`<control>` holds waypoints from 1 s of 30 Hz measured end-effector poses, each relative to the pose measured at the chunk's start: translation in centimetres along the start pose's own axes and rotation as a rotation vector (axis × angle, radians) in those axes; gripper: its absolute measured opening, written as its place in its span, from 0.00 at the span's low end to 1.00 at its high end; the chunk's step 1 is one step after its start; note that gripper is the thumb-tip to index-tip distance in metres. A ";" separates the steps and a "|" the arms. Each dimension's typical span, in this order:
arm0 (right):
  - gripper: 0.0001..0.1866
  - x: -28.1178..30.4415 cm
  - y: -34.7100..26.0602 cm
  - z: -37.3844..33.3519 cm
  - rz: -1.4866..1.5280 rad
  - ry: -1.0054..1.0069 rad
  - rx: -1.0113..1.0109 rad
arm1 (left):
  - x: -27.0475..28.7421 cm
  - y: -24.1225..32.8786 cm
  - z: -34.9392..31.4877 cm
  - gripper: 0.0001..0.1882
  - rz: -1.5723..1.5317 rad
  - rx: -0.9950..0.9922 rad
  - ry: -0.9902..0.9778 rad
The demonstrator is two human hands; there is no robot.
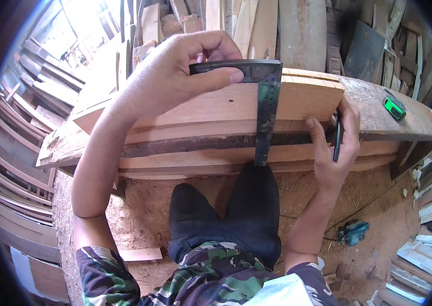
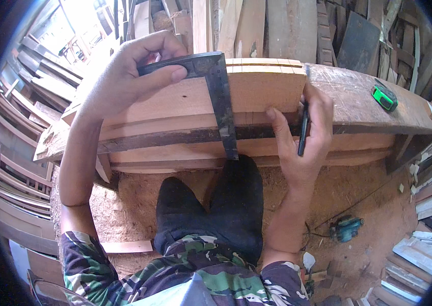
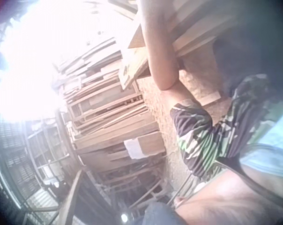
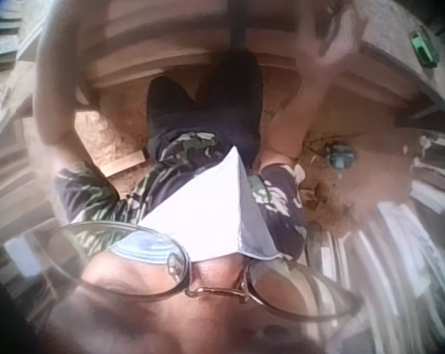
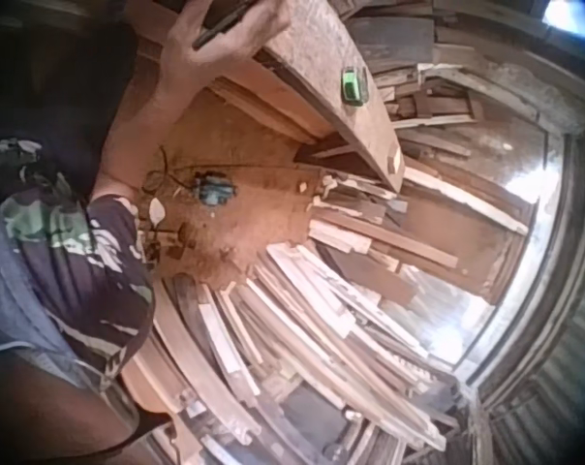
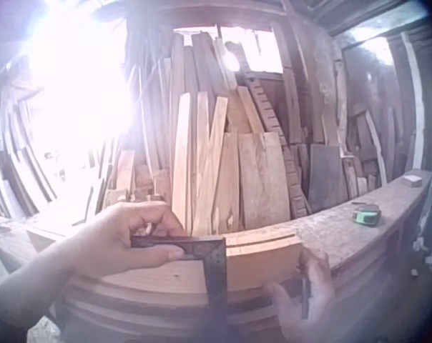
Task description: The person marks lines on a wooden board using a square and a pencil and uses a wooden hand plane to shave the surface of a wood piece while sitting on the ground.
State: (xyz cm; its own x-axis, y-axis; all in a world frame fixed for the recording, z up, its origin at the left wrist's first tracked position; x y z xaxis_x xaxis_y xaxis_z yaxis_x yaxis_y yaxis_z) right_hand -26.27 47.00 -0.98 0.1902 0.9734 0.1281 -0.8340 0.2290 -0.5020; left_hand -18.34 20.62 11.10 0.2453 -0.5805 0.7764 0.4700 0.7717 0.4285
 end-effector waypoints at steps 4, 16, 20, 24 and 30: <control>0.31 0.2 0.9 0.1 0.152 -0.087 -0.149 | -0.7 0.6 0.2 0.09 0.009 -0.041 0.022; 0.23 0.0 0.8 -0.4 0.137 0.089 0.014 | -0.8 0.9 0.4 0.09 0.039 -0.064 0.042; 0.21 1.3 0.6 -1.9 0.135 0.211 0.151 | -0.9 0.8 0.1 0.09 0.040 -0.014 0.046; 0.16 -1.0 -2.9 -1.8 0.256 0.128 0.260 | -1.1 0.8 0.2 0.10 0.038 -0.048 0.074; 0.14 -1.9 -4.5 -1.4 0.082 0.024 0.326 | -1.2 0.8 0.1 0.10 -0.025 -0.033 0.074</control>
State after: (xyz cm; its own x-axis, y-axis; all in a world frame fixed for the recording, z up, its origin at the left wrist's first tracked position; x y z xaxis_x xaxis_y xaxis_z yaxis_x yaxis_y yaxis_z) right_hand -22.20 44.12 -0.15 0.1246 0.9893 0.0765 -0.9680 0.1381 -0.2096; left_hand -18.41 21.95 10.55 0.2944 -0.6178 0.7291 0.5038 0.7487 0.4309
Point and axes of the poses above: each hand's wrist, its own z-axis towards the middle knuckle, its own x-axis out of the back of the hand, y = z × x, the point moved 3 cm from there along z, towards the middle knuckle, and after that the axes turned 1 degree about -z, right-handed, at the moved point
